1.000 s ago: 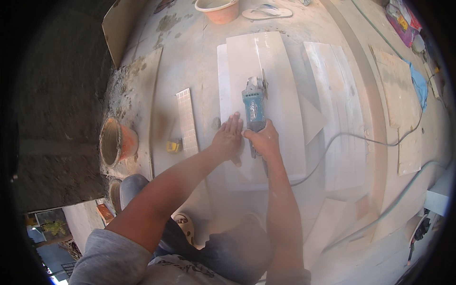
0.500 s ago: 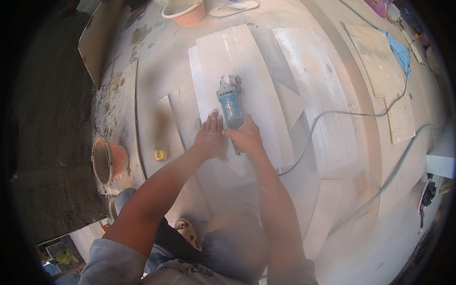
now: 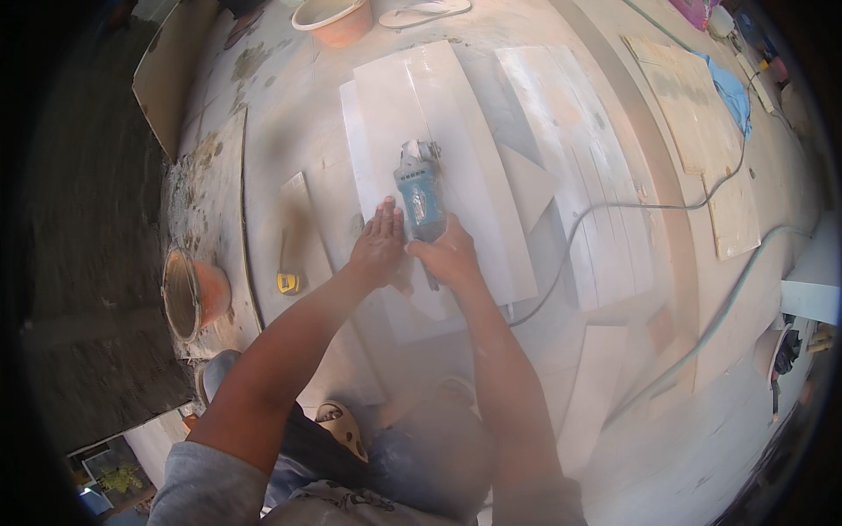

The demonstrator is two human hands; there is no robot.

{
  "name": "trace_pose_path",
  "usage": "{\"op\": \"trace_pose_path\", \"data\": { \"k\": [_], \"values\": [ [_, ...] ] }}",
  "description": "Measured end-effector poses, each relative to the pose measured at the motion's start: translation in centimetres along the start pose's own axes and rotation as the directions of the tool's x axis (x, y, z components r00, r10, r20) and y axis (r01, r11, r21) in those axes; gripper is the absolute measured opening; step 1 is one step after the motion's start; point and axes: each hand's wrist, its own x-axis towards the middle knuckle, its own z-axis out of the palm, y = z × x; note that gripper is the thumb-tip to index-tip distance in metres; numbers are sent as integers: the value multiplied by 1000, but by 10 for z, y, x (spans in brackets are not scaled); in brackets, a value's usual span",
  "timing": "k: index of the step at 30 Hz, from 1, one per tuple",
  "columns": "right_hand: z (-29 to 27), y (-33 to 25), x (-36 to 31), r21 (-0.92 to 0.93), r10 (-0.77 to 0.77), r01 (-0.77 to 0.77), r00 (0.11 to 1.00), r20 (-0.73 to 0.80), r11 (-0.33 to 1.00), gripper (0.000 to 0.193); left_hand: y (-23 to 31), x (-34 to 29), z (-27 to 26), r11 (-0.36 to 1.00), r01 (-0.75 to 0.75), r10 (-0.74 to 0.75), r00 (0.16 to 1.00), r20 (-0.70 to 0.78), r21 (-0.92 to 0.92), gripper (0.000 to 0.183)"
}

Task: The person uses a handheld power tool to cut a white rectangular tile on the floor. He then measures and marks the tile with a tape measure and marker before cutting it again.

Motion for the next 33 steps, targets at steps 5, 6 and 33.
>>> {"op": "trace_pose_path", "data": {
  "k": [5, 6, 33],
  "values": [
    [-2, 5, -1, 2, 1, -1, 1000, 6, 1000, 59, 3, 3, -7, 1000, 18, -18, 999, 30, -8, 166],
    [-3, 5, -1, -1, 10, -10, 1000, 8, 1000, 59, 3, 4, -6, 1000, 19, -19, 999, 37, -3, 167],
    [-6, -5, -25, -44, 59, -57, 997, 51, 997, 69, -40, 20, 3, 969, -213, 204, 976, -79, -125, 167]
  ]
}}
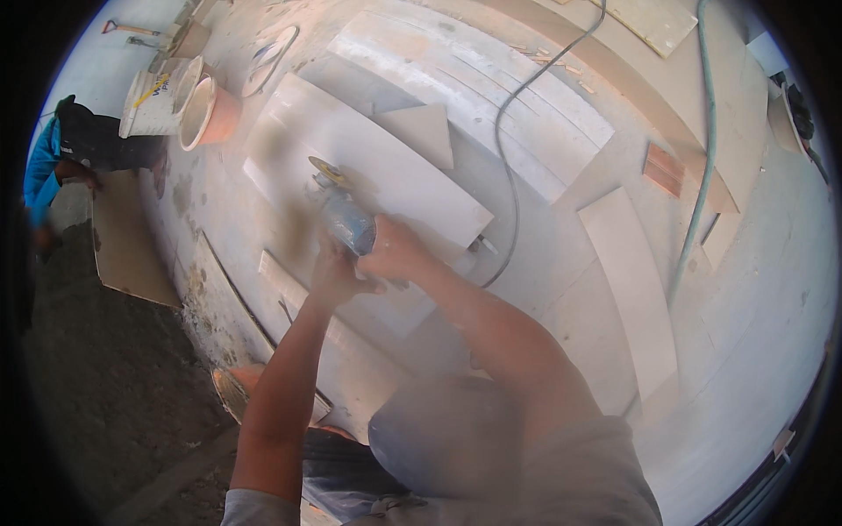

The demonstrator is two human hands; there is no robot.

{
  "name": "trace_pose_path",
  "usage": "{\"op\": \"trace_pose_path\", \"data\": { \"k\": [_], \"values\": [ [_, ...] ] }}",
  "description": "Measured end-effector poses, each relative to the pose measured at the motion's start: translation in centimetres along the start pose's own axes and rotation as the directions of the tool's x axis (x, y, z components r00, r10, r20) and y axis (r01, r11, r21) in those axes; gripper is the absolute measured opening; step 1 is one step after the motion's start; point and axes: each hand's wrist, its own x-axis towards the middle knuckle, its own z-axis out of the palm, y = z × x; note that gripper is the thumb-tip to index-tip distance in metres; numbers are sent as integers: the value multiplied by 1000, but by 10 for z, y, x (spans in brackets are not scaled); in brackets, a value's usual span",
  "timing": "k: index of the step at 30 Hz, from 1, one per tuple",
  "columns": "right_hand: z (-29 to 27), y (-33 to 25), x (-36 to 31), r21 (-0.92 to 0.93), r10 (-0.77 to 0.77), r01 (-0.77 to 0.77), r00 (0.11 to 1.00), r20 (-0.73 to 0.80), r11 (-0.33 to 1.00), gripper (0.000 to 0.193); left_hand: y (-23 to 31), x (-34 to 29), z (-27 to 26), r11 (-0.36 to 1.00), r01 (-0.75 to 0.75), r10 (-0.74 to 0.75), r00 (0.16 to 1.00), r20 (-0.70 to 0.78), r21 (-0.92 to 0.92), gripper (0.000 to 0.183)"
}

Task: The person uses a handheld power tool to cut a white rectangular tile on the floor. He then measures and marks the tile with a tape measure and marker before cutting it again.

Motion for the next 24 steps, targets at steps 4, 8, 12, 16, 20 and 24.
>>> {"op": "trace_pose_path", "data": {
  "k": [4, 8, 12, 16, 20, 24],
  "values": [
    [-5, -5, -5, 7, 37, -38, 999, 24, 999, 71, 2, -1, -4, 998, 10, -10, 1000, -3, 56, 167],
    [-5, -6, -11, 21, 21, -20, 1000, -16, 1000, 80, 11, -4, -7, 985, 97, -99, 995, 4, 141, 168],
    [-8, -7, -8, 12, 47, -47, 999, 5, 999, 80, 17, 0, -14, 977, 148, -158, 986, 54, 153, 171],
    [-10, -8, -9, -11, 94, -93, 995, 35, 996, 80, 20, 3, -17, 973, 174, -189, 978, 89, 151, 171],
    [-10, -4, -6, -11, 110, -110, 993, 48, 994, 86, 21, 6, -19, 973, 194, -207, 973, 101, 126, 172],
    [-8, 13, -12, -22, 9, -10, 1000, -18, 1000, 78, 28, 2, -14, 974, 189, -197, 978, 61, 124, 172]
  ]
}}
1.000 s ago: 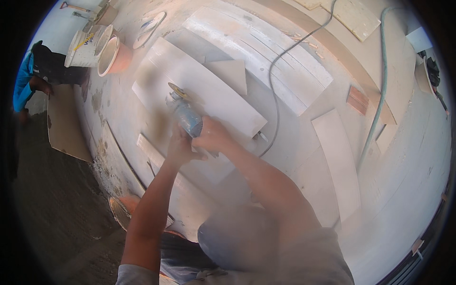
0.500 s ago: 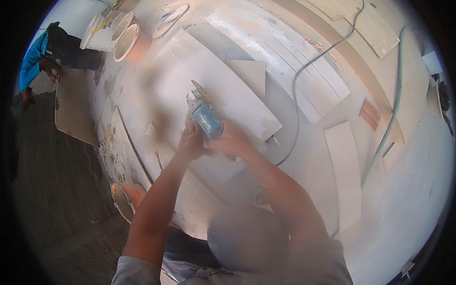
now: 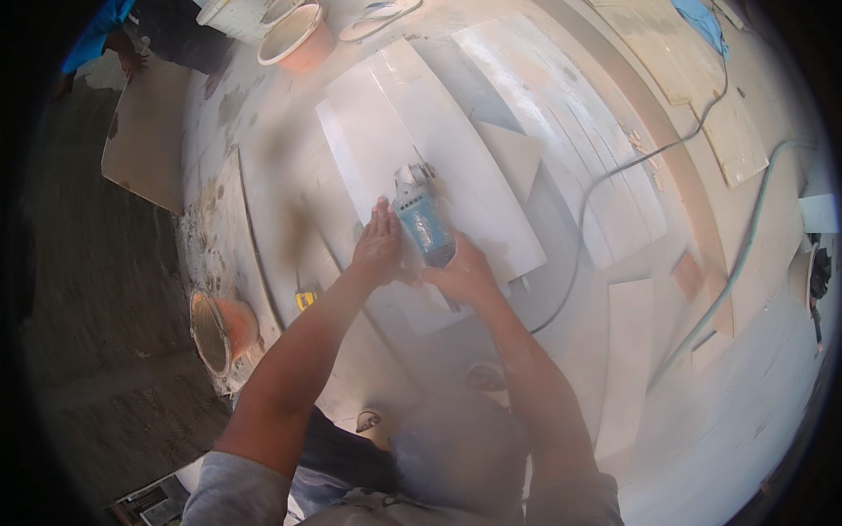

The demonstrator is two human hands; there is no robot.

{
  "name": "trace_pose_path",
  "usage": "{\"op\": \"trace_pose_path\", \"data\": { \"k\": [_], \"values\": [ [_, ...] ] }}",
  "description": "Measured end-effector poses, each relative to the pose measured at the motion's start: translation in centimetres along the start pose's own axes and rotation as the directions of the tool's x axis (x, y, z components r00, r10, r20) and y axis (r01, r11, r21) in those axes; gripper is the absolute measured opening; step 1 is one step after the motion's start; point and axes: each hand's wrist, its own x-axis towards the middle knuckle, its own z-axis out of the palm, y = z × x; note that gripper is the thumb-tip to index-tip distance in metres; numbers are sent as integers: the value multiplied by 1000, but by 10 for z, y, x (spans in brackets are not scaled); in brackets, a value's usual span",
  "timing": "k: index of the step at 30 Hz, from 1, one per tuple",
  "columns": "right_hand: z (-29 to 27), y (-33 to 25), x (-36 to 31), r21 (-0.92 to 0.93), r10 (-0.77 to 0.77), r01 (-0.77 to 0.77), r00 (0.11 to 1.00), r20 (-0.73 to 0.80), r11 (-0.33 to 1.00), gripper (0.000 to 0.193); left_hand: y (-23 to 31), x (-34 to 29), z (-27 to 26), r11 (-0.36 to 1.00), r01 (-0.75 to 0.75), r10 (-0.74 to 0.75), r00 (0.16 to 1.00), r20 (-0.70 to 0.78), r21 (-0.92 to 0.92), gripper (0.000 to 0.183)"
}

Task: The person uses a handheld power tool to cut a white rectangular tile on the floor. He then measures and marks the tile with a tape measure and marker before cutting it again.

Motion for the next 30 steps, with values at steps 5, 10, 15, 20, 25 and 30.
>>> {"op": "trace_pose_path", "data": {
  "k": [5, 10, 15, 20, 25, 30],
  "values": [
    [3, 20, -10, -5, 26, -26, 1000, 4, 1000, 71, 7, -12, 5, 1000, 6, -5, 999, 31, -26, 172],
    [2, 29, -12, -1, 2, -2, 1000, -8, 1000, 67, 12, -8, -1, 999, 32, -35, 993, 114, 28, 167],
    [4, 29, -13, -22, 35, -35, 999, -3, 999, 70, 6, -4, 0, 999, 26, -29, 993, 114, 30, 166],
    [1, 17, -24, 4, 7, -7, 1000, 13, 1000, 77, -4, -3, 13, 1000, -23, 23, 1000, -10, -5, 168],
    [-2, 3, -26, -28, 98, -97, 994, 45, 995, 81, -26, 9, 17, 983, -132, 134, 991, 4, -127, 165],
    [0, -3, -28, -8, 34, -34, 999, 6, 999, 80, -43, 14, 19, 966, -191, 197, 980, 15, -175, 166]
  ]
}}
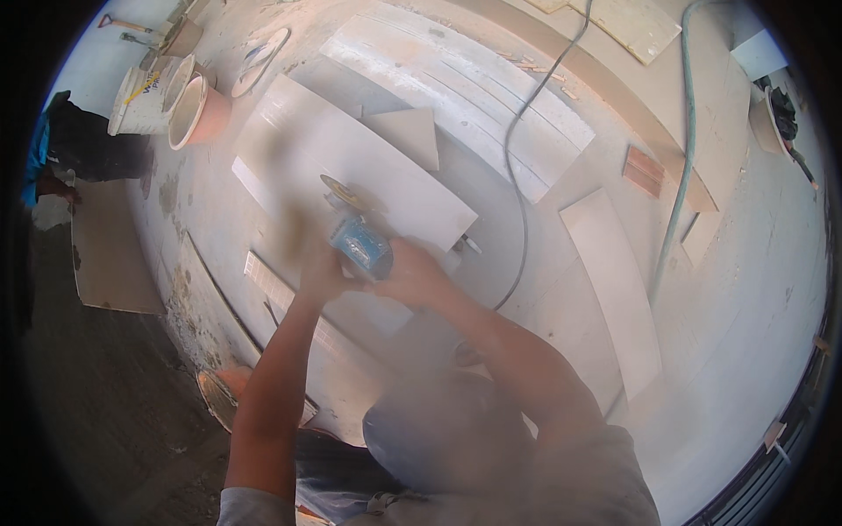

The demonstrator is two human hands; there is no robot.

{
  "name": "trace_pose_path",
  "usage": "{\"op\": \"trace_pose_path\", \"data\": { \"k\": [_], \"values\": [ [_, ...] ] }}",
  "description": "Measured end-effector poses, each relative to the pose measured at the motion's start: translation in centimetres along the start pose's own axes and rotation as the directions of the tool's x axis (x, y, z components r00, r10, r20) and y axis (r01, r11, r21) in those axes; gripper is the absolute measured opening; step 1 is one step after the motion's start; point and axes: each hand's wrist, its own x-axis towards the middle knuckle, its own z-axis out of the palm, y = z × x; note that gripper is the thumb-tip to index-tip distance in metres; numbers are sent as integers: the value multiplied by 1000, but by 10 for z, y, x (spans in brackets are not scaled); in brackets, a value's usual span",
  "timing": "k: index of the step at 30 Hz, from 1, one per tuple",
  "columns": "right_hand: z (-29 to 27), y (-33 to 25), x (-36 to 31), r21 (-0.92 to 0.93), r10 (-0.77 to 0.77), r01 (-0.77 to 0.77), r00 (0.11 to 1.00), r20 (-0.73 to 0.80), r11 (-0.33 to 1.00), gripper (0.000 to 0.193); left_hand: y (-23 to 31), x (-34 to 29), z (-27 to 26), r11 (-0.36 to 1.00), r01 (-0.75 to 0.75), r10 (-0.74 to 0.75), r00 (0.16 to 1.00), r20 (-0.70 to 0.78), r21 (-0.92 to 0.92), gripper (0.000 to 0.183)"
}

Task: The person uses a handheld power tool to cut a white rectangular tile on the floor. He then measures and marks the tile with a tape measure and marker before cutting it again.

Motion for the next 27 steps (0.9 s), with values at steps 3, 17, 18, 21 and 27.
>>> {"op": "trace_pose_path", "data": {
  "k": [3, 17, 18, 21, 27],
  "values": [
    [1, -2, -2, 29, 10, -10, 1000, 18, 1000, 78, -5, 0, -2, 999, -12, 12, 1000, 5, 37, 167],
    [-3, -10, -13, 8, 73, -73, 997, 35, 997, 79, -5, 3, -10, 989, 10, -10, 1000, -5, 146, 168],
    [-4, -10, -15, 13, 93, -94, 995, 40, 995, 80, -1, 3, -11, 989, 21, -20, 1000, -6, 149, 168],
    [-4, -10, -13, 19, 132, -133, 990, 52, 991, 80, 8, 1, -17, 984, 77, -73, 997, -34, 161, 167],
    [-6, 3, -11, 34, 116, -119, 991, 71, 992, 80, 21, 5, -28, 971, 169, -182, 981, 63, 169, 168]
  ]
}}
